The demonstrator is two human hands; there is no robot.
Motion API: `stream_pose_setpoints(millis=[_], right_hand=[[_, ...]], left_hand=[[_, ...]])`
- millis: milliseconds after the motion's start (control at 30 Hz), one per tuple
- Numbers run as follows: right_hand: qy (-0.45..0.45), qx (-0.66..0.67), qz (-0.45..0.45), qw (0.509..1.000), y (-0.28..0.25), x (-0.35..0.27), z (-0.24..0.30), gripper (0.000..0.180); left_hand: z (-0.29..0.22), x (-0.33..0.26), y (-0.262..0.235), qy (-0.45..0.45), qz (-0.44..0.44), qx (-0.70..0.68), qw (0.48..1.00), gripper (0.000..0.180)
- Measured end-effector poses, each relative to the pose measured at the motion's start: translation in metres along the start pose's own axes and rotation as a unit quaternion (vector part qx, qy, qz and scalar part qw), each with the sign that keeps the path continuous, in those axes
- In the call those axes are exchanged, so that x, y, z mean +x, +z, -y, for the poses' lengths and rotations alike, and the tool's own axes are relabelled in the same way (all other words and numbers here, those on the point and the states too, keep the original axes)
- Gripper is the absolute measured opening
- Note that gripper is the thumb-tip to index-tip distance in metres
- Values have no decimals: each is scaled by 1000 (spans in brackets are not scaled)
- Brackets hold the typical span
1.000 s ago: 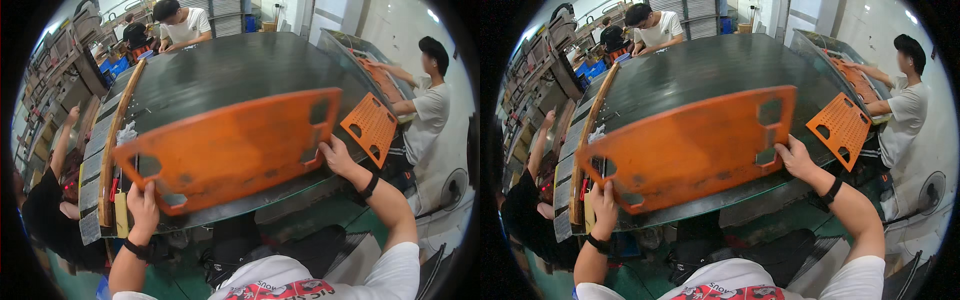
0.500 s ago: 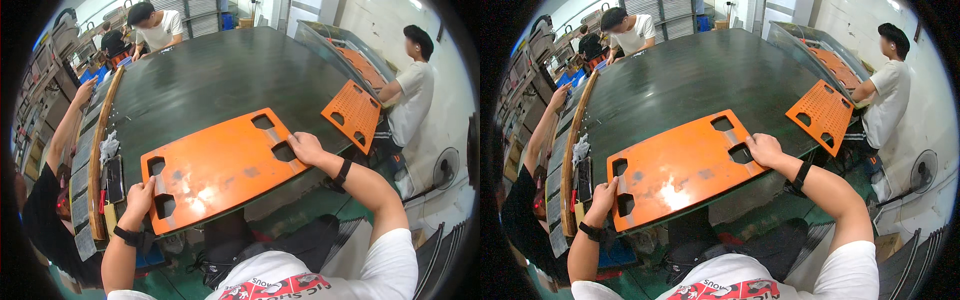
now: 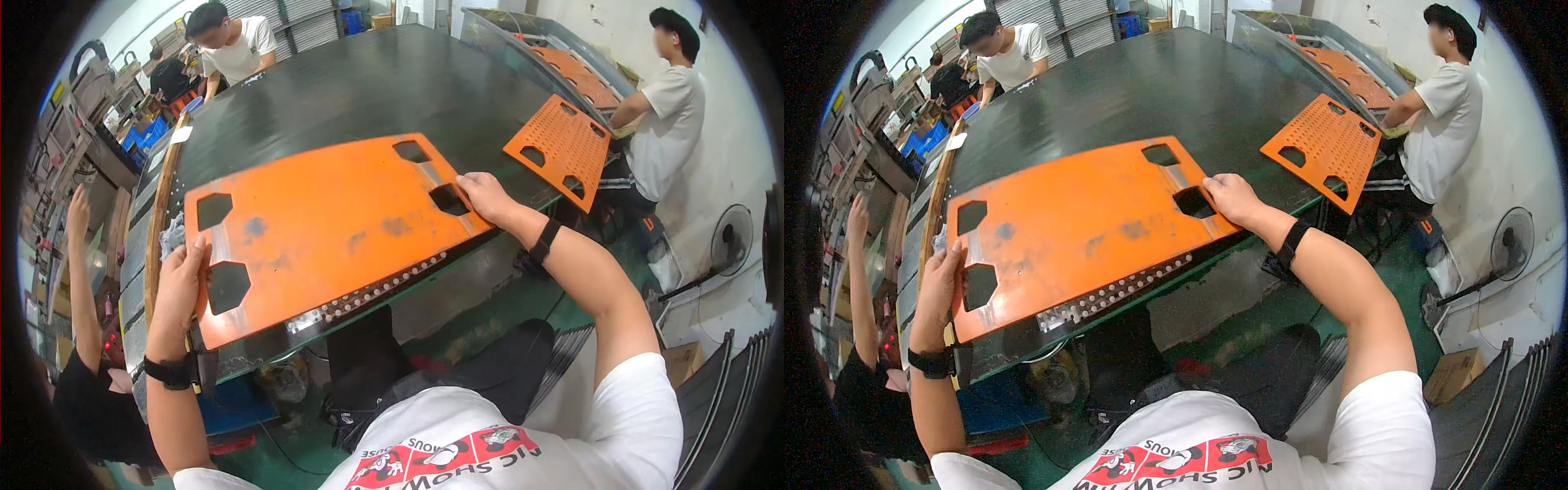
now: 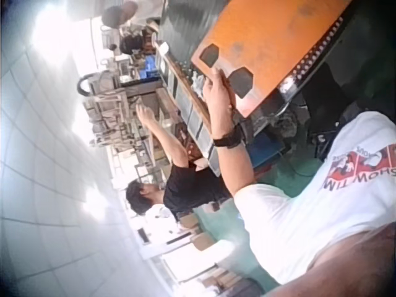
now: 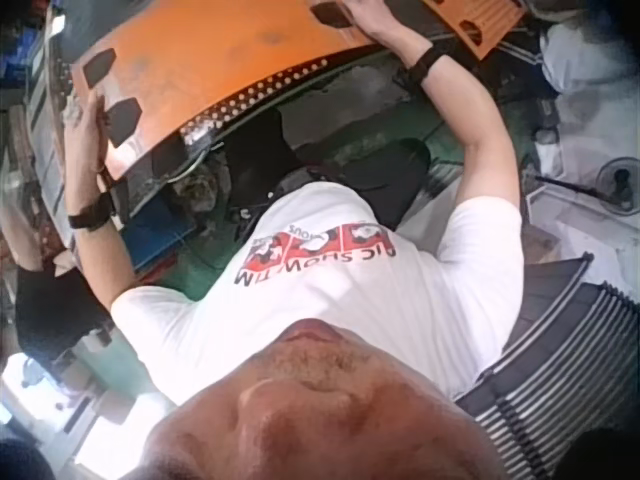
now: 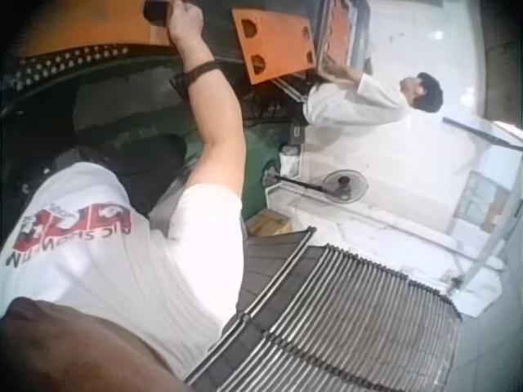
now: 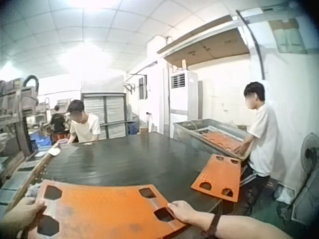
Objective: Assembling electronic components by placing them into an alignment jig and inspecting the result.
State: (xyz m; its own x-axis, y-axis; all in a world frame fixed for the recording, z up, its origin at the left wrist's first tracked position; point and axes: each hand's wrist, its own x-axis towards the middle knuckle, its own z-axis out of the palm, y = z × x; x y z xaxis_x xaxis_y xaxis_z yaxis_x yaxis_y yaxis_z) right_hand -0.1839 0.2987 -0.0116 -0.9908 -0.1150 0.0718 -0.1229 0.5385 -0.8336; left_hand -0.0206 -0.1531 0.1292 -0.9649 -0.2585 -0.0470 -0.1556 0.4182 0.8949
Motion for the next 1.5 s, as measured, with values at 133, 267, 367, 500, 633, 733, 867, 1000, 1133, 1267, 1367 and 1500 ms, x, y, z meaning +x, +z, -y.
stream_pose_setpoints(millis=[133,267,367,500,633,733,867,1000,1133,1267,1367,1500], right_hand=[[-52,67,23,996,-14,8,0,36],[-115,-71,-76,988,-51,29,-10,33],[-126,11,-63,990,-63,49,-9,29],[-42,-230,-181,955,-106,46,-94,44],[-33,-49,-120,991,-66,-48,-67,46],[-6,95,-89,991,-69,-171,-45,47],[-108,407,-20,907,-58,-220,-6,54],[-113,379,-73,916,-36,-253,-20,56],[59,376,-176,908,-37,-240,-55,42],[89,538,-214,811,-49,-216,-63,31],[106,566,-237,782,-64,-198,-90,34],[149,562,-235,779,-72,-173,-94,40]], left_hand=[[-57,-35,30,61,-55,-32,996,30],[-97,-61,72,267,-41,-93,958,24],[-115,-96,110,325,-66,-22,943,21],[-91,-119,185,398,86,-25,913,43],[-39,-126,232,373,80,-11,925,45],[-31,-128,270,408,114,-12,906,41],[-21,-109,325,483,114,-34,868,47],[-13,-86,374,562,91,-1,822,51],[-34,-79,393,550,127,108,819,57],[-45,-87,379,603,138,97,780,61],[-20,-91,351,589,228,92,770,54],[18,-87,298,501,356,97,782,41]])
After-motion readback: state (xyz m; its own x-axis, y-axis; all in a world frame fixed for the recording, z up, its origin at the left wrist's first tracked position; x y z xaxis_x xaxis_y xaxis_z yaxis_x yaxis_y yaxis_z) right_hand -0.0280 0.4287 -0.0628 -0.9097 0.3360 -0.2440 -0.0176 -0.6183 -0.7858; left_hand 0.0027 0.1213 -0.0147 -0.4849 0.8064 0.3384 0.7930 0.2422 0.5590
